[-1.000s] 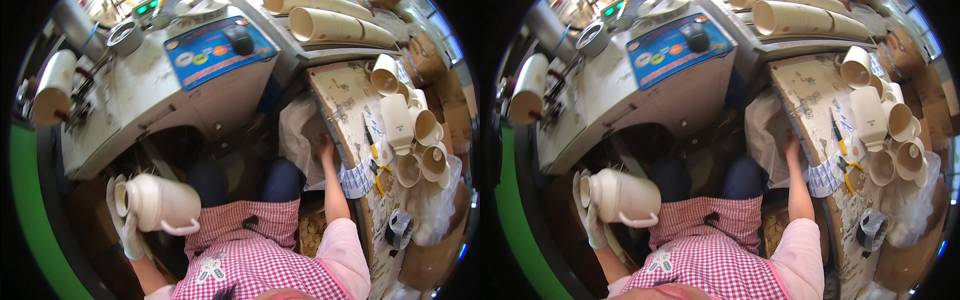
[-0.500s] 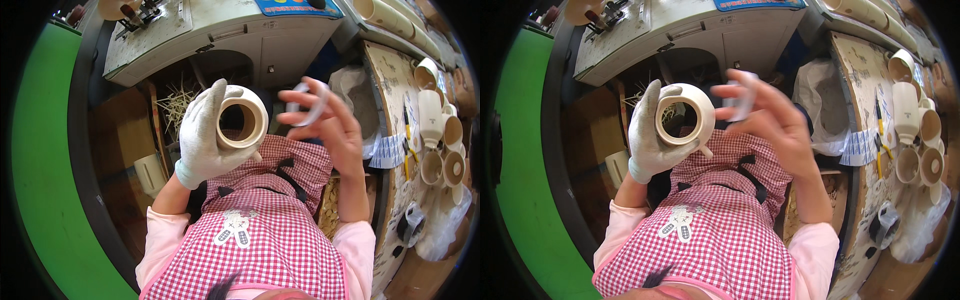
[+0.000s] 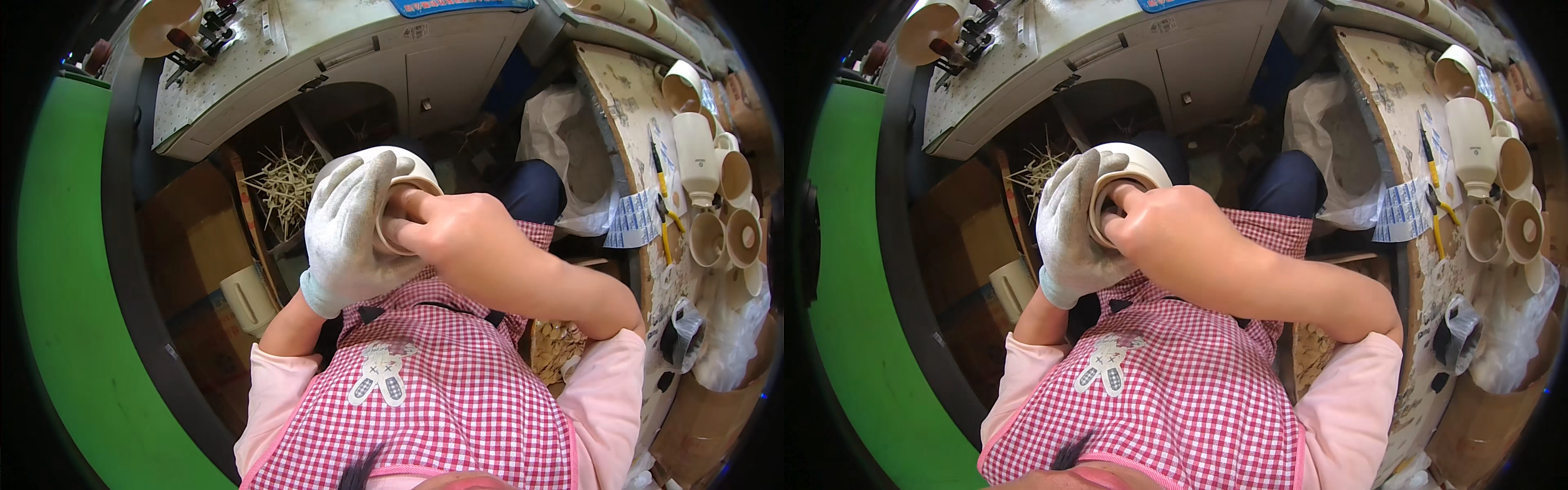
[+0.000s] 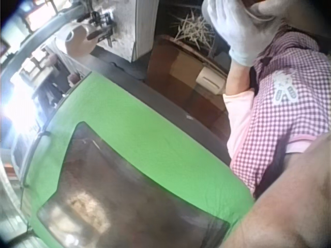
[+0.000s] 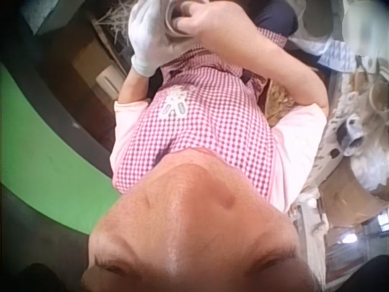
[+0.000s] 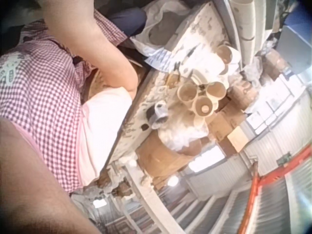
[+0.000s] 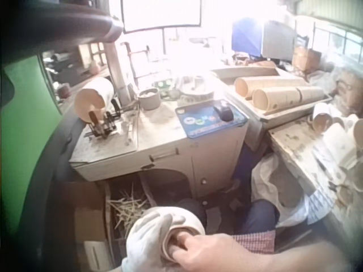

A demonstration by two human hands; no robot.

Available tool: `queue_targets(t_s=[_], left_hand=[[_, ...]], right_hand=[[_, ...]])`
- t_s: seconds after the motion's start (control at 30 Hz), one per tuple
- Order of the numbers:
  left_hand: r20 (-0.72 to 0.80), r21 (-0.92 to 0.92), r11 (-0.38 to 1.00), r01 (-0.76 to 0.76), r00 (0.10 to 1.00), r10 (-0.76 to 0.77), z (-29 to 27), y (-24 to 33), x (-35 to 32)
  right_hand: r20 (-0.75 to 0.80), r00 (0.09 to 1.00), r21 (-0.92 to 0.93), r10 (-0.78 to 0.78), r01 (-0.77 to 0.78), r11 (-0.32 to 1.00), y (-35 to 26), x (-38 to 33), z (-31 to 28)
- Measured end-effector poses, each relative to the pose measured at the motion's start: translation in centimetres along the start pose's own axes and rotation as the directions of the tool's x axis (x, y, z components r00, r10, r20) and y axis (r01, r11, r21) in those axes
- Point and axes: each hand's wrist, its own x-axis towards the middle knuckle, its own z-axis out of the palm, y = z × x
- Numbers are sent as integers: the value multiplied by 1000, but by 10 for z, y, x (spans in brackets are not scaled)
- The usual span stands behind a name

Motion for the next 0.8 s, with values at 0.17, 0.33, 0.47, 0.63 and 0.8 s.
queue_targets(t_s=[0.17, 0.33, 0.47, 0.63, 0.8], left_hand=[[19, 24, 1000, 5, 1000, -5, 2, -1, 4], [13, -37, 999, 8, 1000, -8, 2, -5, 4], [39, 4, 1000, -16, 999, 16, 4, -3, 7], [143, 10, 999, -41, 989, 39, 0, 1, 21], [-18, -281, 950, 139, 989, -150, -12, -17, 48]], right_hand=[[10, 999, -5, 30, -30, 1000, 5, 2, 4], [-52, 997, -63, -59, 56, 996, 13, 4, 7], [166, 980, -9, -111, 114, 993, 31, 4, -11], [380, 921, 199, -80, 3, 980, 29, -5, -31], [-80, 996, 627, -50, 89, 774, 78, -15, -79]])
